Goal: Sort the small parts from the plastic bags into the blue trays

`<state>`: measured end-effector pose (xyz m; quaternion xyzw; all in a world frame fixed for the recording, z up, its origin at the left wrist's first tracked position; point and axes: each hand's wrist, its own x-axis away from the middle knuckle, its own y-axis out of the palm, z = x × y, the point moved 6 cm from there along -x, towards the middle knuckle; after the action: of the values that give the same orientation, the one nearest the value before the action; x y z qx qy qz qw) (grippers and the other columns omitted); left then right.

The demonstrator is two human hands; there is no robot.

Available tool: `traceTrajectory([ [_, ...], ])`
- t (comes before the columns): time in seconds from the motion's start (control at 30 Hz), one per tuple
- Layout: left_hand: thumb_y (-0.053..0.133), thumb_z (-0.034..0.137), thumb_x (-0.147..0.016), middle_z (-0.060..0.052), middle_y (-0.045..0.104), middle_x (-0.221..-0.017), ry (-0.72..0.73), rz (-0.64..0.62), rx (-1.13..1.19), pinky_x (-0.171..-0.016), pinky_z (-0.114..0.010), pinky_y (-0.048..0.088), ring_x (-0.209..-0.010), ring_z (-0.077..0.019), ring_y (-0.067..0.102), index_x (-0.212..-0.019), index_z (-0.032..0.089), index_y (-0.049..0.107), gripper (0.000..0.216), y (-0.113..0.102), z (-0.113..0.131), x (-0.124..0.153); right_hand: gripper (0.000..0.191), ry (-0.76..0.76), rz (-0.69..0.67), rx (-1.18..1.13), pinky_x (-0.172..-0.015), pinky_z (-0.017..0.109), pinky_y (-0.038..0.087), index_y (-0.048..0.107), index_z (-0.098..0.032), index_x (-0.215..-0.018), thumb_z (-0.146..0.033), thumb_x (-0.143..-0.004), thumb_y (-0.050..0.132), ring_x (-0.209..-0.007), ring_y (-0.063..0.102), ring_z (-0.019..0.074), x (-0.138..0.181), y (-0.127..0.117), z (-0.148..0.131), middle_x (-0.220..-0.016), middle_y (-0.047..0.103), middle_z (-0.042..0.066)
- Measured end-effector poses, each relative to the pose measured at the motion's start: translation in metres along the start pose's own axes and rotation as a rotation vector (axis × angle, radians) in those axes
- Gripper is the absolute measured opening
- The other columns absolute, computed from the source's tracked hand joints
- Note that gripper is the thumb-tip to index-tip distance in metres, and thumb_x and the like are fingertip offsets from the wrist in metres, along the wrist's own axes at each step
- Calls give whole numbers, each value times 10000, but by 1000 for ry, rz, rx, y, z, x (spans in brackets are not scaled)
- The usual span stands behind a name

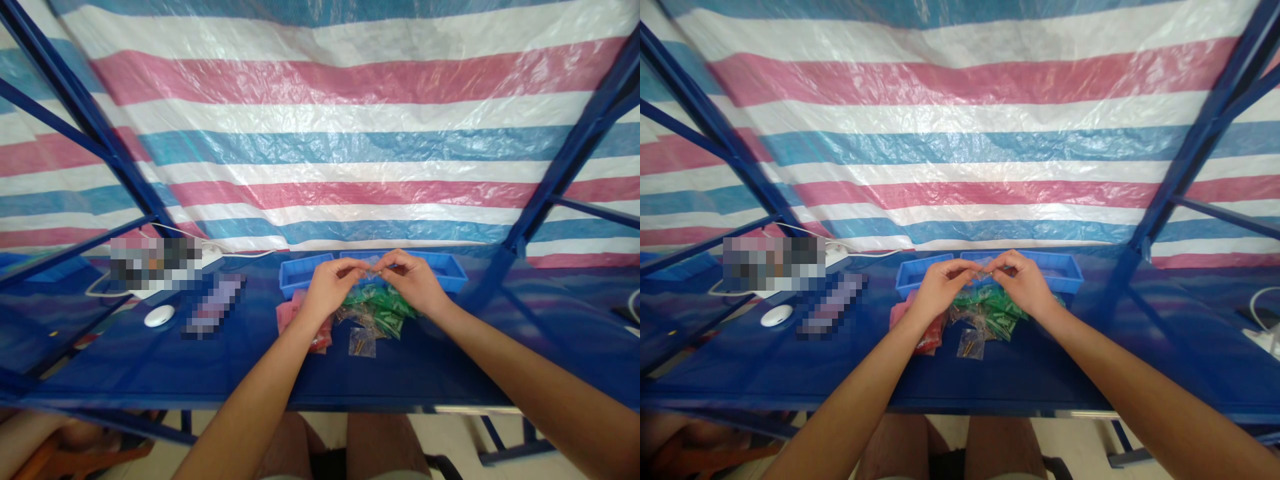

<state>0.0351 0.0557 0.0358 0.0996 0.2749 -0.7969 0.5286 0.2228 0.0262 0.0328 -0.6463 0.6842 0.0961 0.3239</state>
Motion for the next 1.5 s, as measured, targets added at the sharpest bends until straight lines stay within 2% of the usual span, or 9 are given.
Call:
traceTrajectory([
  [0.2,652,264,-962,-67,819,-1088,-6,30,-48,-895,-330,602,-985,-221,766,-1129,204,806,234,0,-5,0,156,51,-62,-82,-807,371,592,807,-254,-1008,-298,-908,695,-920,699,225,2,6,5,-1065,726,60],
  [0.3,698,340,-953,-83,812,-1139,-17,27,-53,-930,-351,605,-1031,-241,762,-1137,198,808,257,0,0,1,181,43,-72,-143,-853,400,612,809,-268,-1031,-329,-938,667,-903,719,220,3,9,0,-1140,725,61],
  [0.47,776,473,-899,-103,806,-1161,-59,-10,-54,-926,-354,612,-1048,-262,766,-1136,198,812,365,2,6,3,190,81,-71,-197,-911,425,604,798,-278,-1049,-390,-950,679,-921,744,239,3,11,-2,-1056,789,42],
  [0.7,741,368,-928,-85,810,-1135,-47,17,-112,-934,-363,600,-1046,-251,760,-1098,202,812,248,-1,-1,1,197,111,-87,-229,-818,410,619,759,-259,-1047,-420,-956,691,-821,740,221,4,14,-3,-1025,777,49],
  [0.9,716,358,-943,-81,795,-1134,-7,69,-82,-906,-329,585,-1052,-228,736,-1054,196,787,209,-4,-1,0,397,123,-10,-211,-840,390,638,674,-265,-1225,-432,-886,793,-1101,704,260,4,13,6,-1238,725,88],
  [1.0,711,381,-949,-83,796,-1097,-27,15,26,-869,-320,591,-988,-213,743,-1106,194,769,251,1,-4,0,482,157,-62,-279,-850,400,639,650,-270,-1272,-432,-855,829,-1039,731,250,4,17,9,-1133,760,72],
  [1.23,771,298,-886,-88,771,-1057,-42,-2,177,-882,-325,598,-950,-192,741,-1135,171,688,292,6,-6,-1,325,176,-89,-273,-751,363,619,729,-254,-1072,-454,-839,833,-863,725,226,3,17,9,-967,774,47],
  [1.4,709,257,-915,-79,771,-1076,32,26,-11,-936,-352,584,-1032,-220,728,-1030,185,732,138,0,3,1,181,68,-82,-182,-962,406,568,801,-268,-987,-408,-873,796,-1055,699,247,2,12,2,-1086,744,59],
  [1.5,687,241,-927,-85,767,-1161,94,61,-48,-1015,-365,555,-1153,-239,701,-994,191,766,115,-4,6,0,104,27,-45,-143,-987,407,551,831,-289,-928,-360,-868,784,-1159,662,261,1,7,0,-1179,688,64],
])
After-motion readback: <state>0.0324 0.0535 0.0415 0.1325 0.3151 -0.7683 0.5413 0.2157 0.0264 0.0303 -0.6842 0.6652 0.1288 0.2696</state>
